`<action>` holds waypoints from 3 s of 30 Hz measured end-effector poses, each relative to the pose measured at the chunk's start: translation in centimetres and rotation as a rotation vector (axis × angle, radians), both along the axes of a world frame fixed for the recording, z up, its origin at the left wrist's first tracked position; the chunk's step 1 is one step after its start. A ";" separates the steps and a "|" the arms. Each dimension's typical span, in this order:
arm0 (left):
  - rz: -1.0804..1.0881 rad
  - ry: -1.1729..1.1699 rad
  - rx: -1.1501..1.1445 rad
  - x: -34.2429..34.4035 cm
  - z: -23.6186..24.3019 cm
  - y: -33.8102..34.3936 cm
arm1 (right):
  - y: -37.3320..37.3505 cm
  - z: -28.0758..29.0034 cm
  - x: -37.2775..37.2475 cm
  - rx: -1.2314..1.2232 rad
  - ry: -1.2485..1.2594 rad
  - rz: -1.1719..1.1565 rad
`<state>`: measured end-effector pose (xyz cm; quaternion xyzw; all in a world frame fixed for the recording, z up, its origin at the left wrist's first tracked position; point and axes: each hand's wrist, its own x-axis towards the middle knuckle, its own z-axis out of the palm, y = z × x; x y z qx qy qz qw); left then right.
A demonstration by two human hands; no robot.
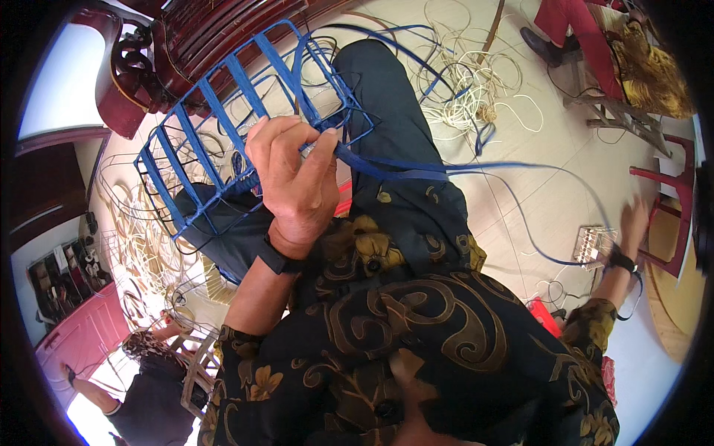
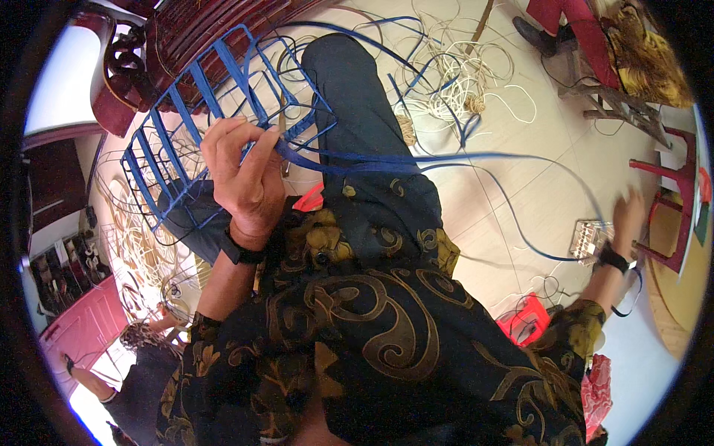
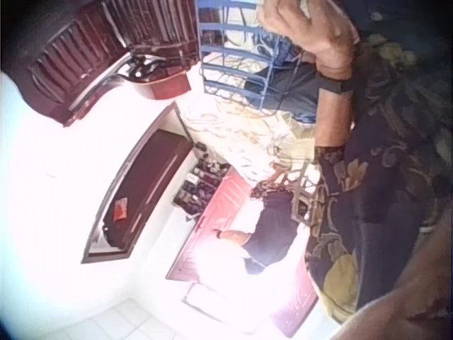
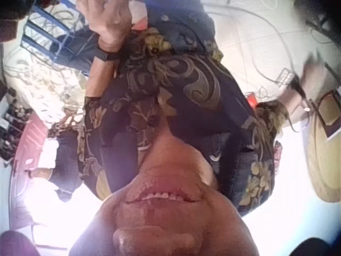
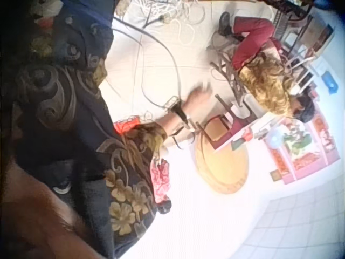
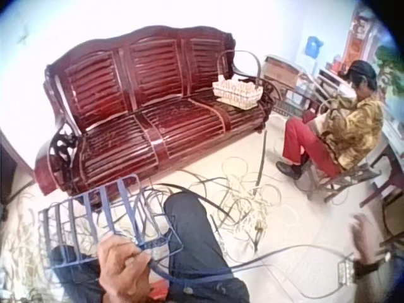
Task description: The person weaves blue plastic straps through a blue metal frame by hand to create a basket.
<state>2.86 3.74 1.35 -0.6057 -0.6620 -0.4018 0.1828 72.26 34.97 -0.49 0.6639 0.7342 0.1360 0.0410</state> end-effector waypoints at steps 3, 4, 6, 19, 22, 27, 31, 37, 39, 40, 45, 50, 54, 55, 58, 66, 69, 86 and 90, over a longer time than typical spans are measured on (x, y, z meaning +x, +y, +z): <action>-0.029 -0.005 0.017 0.0 -0.2 0.5 | -5.6 0.0 -27.6 -0.262 0.700 0.545; -0.042 -0.004 0.022 -0.2 -0.3 0.7 | -7.9 0.6 -34.5 -0.406 0.876 0.687; -0.036 -0.013 0.034 -0.5 -0.6 0.5 | -11.9 1.6 -44.7 -0.691 1.080 0.926; 0.002 0.008 0.029 -0.4 -0.8 0.1 | -10.7 -4.8 -38.8 -0.522 0.814 0.856; -0.014 0.042 0.010 0.1 -0.1 0.6 | -3.2 -8.9 -10.6 -0.264 0.283 0.384; -0.013 0.002 0.065 -0.7 -1.4 -0.1 | -4.4 4.2 14.0 -0.002 -0.300 -0.442; -0.044 0.003 0.051 -0.5 -1.0 0.7 | -0.3 2.5 0.7 0.076 -0.039 0.200; -0.057 0.004 0.020 -0.4 0.1 0.7 | -12.0 1.8 -45.6 -0.779 1.086 0.967; -0.044 0.001 0.032 -0.6 -0.1 0.5 | -14.7 1.9 -51.3 -0.897 0.890 1.084; -0.043 0.002 0.045 -0.6 -0.3 0.6 | -15.7 -0.2 -52.8 -0.630 0.877 1.259; -0.034 0.010 0.048 -0.6 -0.4 0.5 | -15.5 -1.2 -52.6 -0.829 0.658 1.208; -0.006 0.043 0.042 -0.3 -0.4 0.2 | -5.1 -6.2 -31.5 -0.540 0.620 0.765; -0.071 -0.111 0.137 -2.0 -2.7 0.5 | 2.5 2.2 7.8 -0.020 -0.319 0.050; -0.084 -0.066 0.127 -1.3 -2.2 0.9 | -0.1 2.5 10.7 -0.019 -0.376 -0.233; 0.003 0.042 0.056 0.2 -0.6 -0.1 | 1.0 1.9 -0.6 0.001 -0.419 -0.168; -0.024 0.041 0.057 -0.6 -0.9 0.8 | -9.5 4.3 -41.6 -0.727 0.964 0.706; -0.009 0.037 0.040 -0.3 -0.4 0.7 | -16.2 4.7 -50.6 -1.043 1.177 0.745; 0.208 -0.059 -0.110 -0.1 0.5 -0.1 | -18.5 6.1 -54.0 -1.407 1.432 0.424; 0.208 -0.065 -0.066 -0.2 0.1 0.3 | -17.6 7.0 -55.1 -1.522 1.534 0.262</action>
